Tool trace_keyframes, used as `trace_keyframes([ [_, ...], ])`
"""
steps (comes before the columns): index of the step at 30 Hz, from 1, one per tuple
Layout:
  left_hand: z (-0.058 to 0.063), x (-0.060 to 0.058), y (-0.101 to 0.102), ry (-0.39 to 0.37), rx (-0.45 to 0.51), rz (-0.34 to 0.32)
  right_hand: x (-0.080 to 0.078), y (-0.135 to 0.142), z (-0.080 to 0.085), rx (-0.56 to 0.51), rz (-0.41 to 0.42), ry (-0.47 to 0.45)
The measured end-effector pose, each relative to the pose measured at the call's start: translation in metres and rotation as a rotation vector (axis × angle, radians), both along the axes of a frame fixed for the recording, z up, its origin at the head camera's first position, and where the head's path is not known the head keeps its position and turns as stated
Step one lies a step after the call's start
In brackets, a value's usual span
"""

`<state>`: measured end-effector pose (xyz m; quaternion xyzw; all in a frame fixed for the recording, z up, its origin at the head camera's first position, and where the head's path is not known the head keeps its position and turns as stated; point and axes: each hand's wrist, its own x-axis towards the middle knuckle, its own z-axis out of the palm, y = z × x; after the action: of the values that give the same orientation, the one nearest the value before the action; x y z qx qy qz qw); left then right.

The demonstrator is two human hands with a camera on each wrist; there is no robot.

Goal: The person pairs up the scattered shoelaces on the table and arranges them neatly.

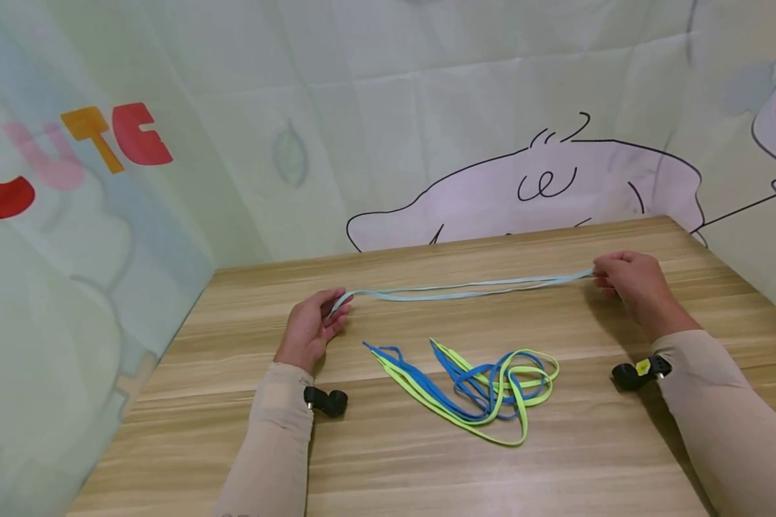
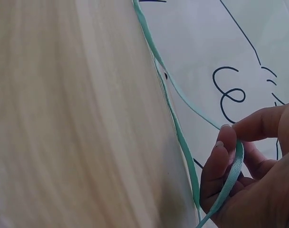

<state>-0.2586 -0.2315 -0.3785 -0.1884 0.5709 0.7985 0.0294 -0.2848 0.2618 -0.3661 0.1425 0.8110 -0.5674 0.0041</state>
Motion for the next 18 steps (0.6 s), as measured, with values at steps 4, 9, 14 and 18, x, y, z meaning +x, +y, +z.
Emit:
trace_keyframes([
  [4,0.001,0.0,-0.001,0.013,0.041,0.024,0.0,0.0,-0.001,0.013,-0.001,0.001],
  [9,0.001,0.002,-0.002,0.026,0.049,0.026,0.0,0.001,-0.001,0.018,0.003,0.017],
  [14,0.001,0.003,-0.007,0.046,0.077,0.038,0.0,0.002,-0.001,0.016,0.002,0.024],
  [18,0.001,0.004,-0.011,0.054,0.091,0.057,-0.001,0.002,-0.001,0.019,-0.002,0.018],
])
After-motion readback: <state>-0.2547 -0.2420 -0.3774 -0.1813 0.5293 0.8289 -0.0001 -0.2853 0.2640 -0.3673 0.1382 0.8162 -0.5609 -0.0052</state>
